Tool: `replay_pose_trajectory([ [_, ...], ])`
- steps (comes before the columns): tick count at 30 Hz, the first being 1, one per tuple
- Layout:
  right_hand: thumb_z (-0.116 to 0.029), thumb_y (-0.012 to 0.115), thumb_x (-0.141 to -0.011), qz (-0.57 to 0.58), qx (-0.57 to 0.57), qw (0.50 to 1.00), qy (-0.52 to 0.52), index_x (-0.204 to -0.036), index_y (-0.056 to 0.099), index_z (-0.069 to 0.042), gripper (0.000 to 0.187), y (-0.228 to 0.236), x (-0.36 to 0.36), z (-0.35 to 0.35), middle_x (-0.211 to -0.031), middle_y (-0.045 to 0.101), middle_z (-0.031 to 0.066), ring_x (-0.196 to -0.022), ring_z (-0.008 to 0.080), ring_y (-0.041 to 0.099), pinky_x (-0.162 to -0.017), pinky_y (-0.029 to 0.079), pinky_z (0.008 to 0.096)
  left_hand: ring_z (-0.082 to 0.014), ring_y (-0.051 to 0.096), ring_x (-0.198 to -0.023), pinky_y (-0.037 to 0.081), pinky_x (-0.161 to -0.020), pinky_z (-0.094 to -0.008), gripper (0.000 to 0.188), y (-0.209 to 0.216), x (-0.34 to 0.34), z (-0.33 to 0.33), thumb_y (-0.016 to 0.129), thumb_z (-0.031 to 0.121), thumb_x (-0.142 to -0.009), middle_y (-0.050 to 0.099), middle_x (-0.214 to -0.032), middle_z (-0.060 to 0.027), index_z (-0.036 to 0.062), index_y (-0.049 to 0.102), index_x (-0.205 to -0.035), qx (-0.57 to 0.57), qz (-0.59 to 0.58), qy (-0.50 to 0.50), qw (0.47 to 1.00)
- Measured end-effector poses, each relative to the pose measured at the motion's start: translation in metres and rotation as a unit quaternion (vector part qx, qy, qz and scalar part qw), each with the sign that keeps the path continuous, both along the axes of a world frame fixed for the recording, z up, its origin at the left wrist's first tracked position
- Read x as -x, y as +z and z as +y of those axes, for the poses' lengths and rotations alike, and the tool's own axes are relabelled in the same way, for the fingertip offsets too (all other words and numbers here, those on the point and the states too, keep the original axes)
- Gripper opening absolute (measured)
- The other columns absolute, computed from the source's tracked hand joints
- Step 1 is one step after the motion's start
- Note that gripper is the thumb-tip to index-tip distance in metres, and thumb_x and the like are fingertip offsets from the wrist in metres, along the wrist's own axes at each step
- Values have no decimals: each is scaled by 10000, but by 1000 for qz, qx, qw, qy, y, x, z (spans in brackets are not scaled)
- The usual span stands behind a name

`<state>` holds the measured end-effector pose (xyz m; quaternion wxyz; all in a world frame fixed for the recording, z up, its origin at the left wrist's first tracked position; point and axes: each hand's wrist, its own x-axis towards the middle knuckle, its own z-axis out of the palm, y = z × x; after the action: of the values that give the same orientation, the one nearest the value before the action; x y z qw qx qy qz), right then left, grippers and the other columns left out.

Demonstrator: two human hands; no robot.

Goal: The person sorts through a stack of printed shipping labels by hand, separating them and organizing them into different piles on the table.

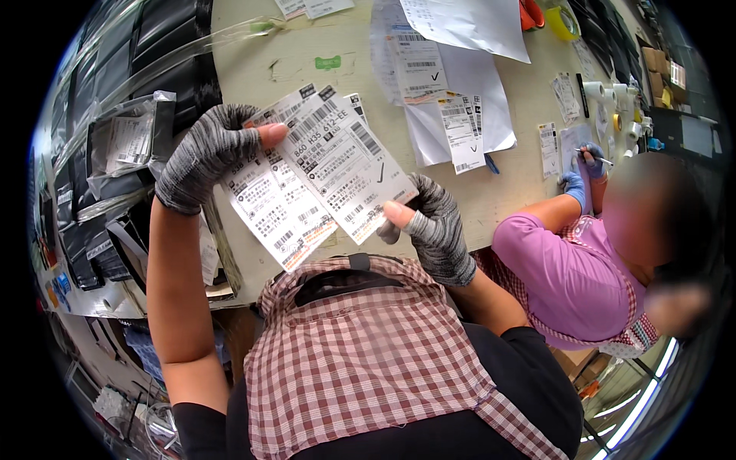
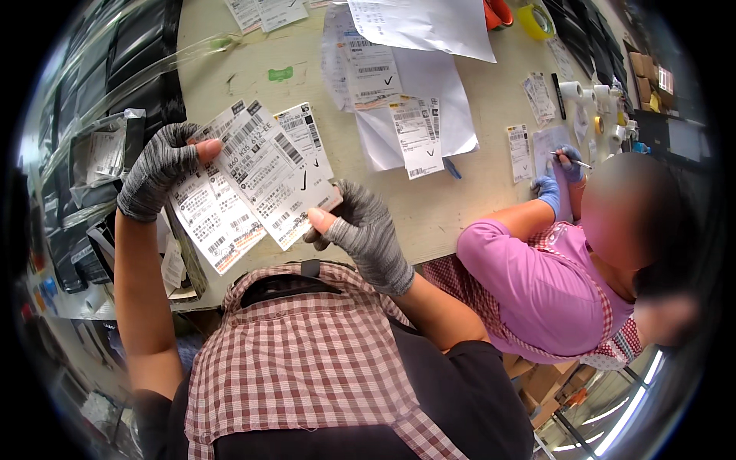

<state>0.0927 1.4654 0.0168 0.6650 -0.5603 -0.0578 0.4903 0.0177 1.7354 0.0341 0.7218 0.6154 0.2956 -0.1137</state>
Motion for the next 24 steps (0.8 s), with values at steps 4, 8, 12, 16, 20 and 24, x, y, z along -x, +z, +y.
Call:
replay_pose_trajectory([
  [4, -125, 622, -850, 36, 5, 999, 14, -1103, 555, -18, 283, 3, 6, -2, -857, 643, 84, -756, 141, 632, -654, 525, 262, -65, 591, -568, 481, -544, -200, 260, -1, -1, 3, 749, 233, -734, 652, -713, -24, 19, 666, -855, -16, 12, 0, 1000],
  [8, -100, 623, -848, 38, 15, 999, 7, -1080, 568, -24, 250, 5, 8, 0, -871, 648, 86, -762, 139, 636, -659, 529, 260, -62, 590, -568, 481, -545, -199, 262, -4, -2, 3, 753, 239, -731, 651, -712, -22, 22, 668, -849, -6, -6, 6, 1000],
  [12, -102, 626, -849, 42, 7, 999, 9, -1063, 582, -33, 230, 3, 7, -1, -876, 651, 89, -765, 136, 639, -664, 530, 257, -60, 589, -564, 482, -545, -198, 251, -3, -4, 2, 754, 242, -730, 646, -702, -17, 29, 668, -833, -18, 3, 4, 1000],
  [16, -111, 623, -853, 35, 6, 999, 6, -1051, 587, -34, 216, 4, 8, 0, -873, 651, 87, -765, 133, 640, -662, 528, 253, -66, 592, -557, 485, -541, -200, 264, -1, -3, 1, 756, 258, -724, 642, -692, -18, 30, 662, -817, -22, -1, 19, 1000],
  [20, -115, 617, -859, 28, -1, 1000, 9, -1034, 592, -33, 195, 3, 9, 0, -867, 650, 78, -769, 125, 635, -656, 522, 248, -75, 594, -552, 487, -537, -201, 277, -1, -3, 2, 760, 266, -718, 640, -687, -25, 27, 657, -811, -40, 3, 14, 999],
  [24, -114, 619, -858, 19, -6, 1000, 10, -1026, 592, -32, 189, 2, 8, -1, -857, 648, 74, -766, 119, 630, -646, 515, 245, -69, 597, -572, 484, -536, -210, 344, -6, 0, 6, 746, 302, -748, 642, -691, -35, -12, 657, -855, -47, -14, 0, 999],
])
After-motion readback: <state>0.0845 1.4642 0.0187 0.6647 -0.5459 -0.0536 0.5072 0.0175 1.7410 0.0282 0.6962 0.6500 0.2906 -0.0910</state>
